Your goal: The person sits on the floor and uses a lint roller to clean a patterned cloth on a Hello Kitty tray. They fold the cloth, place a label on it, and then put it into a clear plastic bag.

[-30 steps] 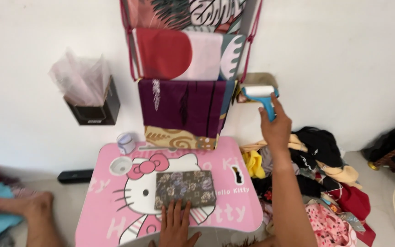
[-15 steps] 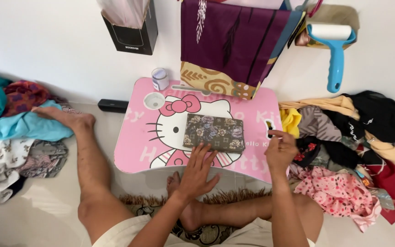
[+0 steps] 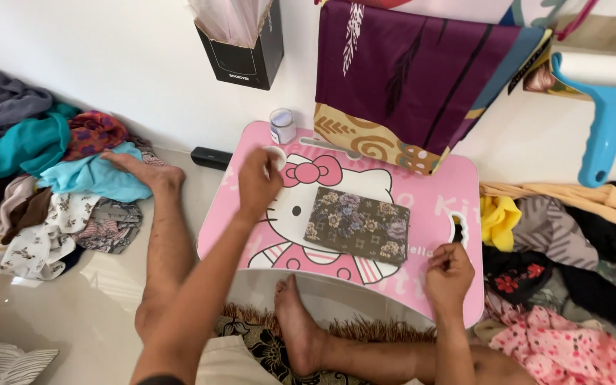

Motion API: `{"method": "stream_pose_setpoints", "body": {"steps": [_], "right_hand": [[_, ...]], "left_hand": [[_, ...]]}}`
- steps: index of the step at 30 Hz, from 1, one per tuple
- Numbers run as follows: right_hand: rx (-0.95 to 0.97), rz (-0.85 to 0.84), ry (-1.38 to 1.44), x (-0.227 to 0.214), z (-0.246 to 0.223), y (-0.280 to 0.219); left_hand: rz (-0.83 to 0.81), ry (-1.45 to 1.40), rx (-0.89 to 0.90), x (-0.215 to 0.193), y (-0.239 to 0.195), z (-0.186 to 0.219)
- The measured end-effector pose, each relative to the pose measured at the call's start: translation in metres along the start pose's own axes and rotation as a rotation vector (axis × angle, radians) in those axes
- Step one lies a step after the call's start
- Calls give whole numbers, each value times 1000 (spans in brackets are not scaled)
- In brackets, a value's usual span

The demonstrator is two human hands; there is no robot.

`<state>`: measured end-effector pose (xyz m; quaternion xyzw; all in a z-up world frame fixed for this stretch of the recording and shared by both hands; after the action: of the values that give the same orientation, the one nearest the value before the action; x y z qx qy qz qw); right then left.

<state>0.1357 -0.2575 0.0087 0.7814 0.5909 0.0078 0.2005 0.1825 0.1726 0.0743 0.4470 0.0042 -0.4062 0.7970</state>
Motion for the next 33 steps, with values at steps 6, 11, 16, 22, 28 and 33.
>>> {"method": "stream_pose_setpoints", "body": {"steps": [6,11,16,22,28,33], "right_hand": [[201,34,64,4,6,2],[199,35,63,4,11,1],[222,42,59,5,4,1],[220,41,35,5,2,1],[228,42,49,5,-2,2],[227,43,72,6,-3,2]], "left_hand": [[-301,230,-68,33,115,-70],[-804,547,-374,66,132,-88],[-865,641,-358,78,141,-94],[-892,610,-333,82,140,-100],[-804,554,-188,78,136,-107],[-637,488,-187,62,136,-99]]}}
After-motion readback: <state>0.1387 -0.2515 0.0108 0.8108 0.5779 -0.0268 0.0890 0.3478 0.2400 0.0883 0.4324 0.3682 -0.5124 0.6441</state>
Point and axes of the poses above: each hand's wrist, its own y-axis towards the middle knuckle, its own x-axis out of the palm, z = x × y, the point moved 5 cm from there along y, towards the middle knuckle, and after that the axes turned 2 degrees about -y, right-handed, at the moved point
